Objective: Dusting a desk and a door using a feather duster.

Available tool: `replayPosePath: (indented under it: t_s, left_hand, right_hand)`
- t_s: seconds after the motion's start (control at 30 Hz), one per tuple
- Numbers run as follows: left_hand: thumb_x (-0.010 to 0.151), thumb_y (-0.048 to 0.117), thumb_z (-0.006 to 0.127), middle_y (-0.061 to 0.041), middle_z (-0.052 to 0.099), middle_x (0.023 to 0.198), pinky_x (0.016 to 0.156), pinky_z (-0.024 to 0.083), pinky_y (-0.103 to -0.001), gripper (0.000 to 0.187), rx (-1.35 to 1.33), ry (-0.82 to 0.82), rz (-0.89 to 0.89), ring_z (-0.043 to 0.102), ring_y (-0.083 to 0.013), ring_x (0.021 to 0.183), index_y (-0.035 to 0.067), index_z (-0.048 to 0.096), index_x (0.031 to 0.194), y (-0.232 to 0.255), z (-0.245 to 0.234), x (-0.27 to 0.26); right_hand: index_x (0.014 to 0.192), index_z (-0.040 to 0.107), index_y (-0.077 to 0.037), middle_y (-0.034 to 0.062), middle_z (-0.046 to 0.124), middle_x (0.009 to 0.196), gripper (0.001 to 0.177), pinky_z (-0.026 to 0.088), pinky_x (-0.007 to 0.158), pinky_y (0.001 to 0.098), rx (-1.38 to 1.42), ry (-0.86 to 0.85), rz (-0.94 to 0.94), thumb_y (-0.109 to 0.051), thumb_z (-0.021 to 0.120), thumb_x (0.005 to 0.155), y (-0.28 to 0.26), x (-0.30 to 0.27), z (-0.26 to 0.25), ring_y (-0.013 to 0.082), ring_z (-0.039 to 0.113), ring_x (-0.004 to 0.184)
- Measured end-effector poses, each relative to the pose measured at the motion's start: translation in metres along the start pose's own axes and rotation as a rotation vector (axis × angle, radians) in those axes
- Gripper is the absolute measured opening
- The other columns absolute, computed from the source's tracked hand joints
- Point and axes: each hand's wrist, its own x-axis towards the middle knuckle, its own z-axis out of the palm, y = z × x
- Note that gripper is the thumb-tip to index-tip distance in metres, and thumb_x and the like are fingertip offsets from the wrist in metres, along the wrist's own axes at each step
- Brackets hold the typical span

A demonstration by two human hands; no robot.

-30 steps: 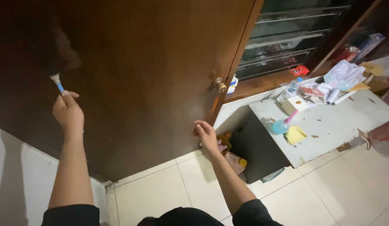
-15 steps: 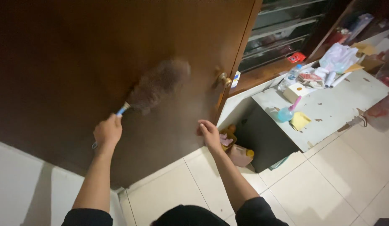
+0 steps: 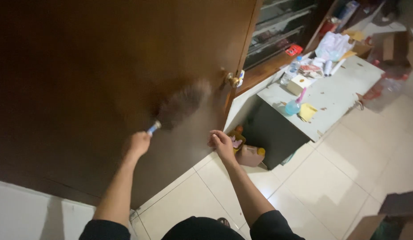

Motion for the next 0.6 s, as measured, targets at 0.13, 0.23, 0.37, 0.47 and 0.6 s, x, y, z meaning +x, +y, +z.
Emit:
replayPosePath:
  t_s: [0.13,0.23,0.37,0.47,0.6]
  left_hand:
    - [0.107,0.043,0.05,0.0,0.064,0.079,0.059,0.043,-0.032,0.042,-0.022,-0.148,0.009,0.056,-0.0097,0.066,0.01,0.075,0.101,-0.055,0.049,0.034]
    - [0.104,0.03,0.052,0.002,0.054,0.075,0.054,0.033,-0.029,0.034,-0.399,-0.364,0.048,0.044,-0.0072,0.06,0.005,0.075,0.104,-0.032,0.015,0.028]
    - [0.104,0.015,0.048,0.0,0.05,0.069,0.046,0.038,-0.024,0.025,-1.191,-0.582,0.345,0.046,-0.0082,0.051,0.001,0.063,0.119,0.068,-0.1,-0.042]
    - [0.104,0.011,0.048,0.0,0.053,0.074,0.048,0.04,-0.023,0.026,-1.339,-0.54,0.49,0.049,-0.0073,0.054,0.007,0.061,0.127,0.109,-0.148,-0.066]
    - [0.103,0.012,0.05,0.0,0.054,0.074,0.045,0.041,-0.022,0.028,-1.312,-0.396,0.51,0.05,-0.0071,0.052,0.014,0.061,0.128,0.114,-0.15,-0.058]
  right_hand:
    - [0.119,0.065,-0.002,0.0052,0.069,0.093,0.023,0.057,0.069,0.0319,-0.036,0.067,0.08,-0.015,0.052,0.104,-0.003,-0.011,0.0,0.0139,0.067,0.08]
    - [0.121,0.066,0.0,0.0079,0.068,0.09,0.024,0.056,0.07,0.0318,-0.01,0.019,-0.094,-0.014,0.053,0.106,-0.001,-0.012,-0.005,0.0161,0.067,0.078]
    - [0.119,0.066,0.001,0.0061,0.07,0.094,0.024,0.06,0.075,0.0327,-0.011,0.052,-0.065,-0.014,0.053,0.106,0.005,-0.014,0.007,0.0148,0.069,0.083]
    - [0.119,0.066,0.0,0.0066,0.069,0.093,0.024,0.061,0.075,0.0334,-0.014,0.067,-0.034,-0.014,0.054,0.105,0.007,-0.012,0.017,0.0155,0.069,0.082]
    - [0.119,0.066,0.0,0.0054,0.07,0.094,0.024,0.06,0.075,0.0323,-0.034,0.06,-0.009,-0.014,0.053,0.105,-0.003,-0.016,0.027,0.0152,0.07,0.083]
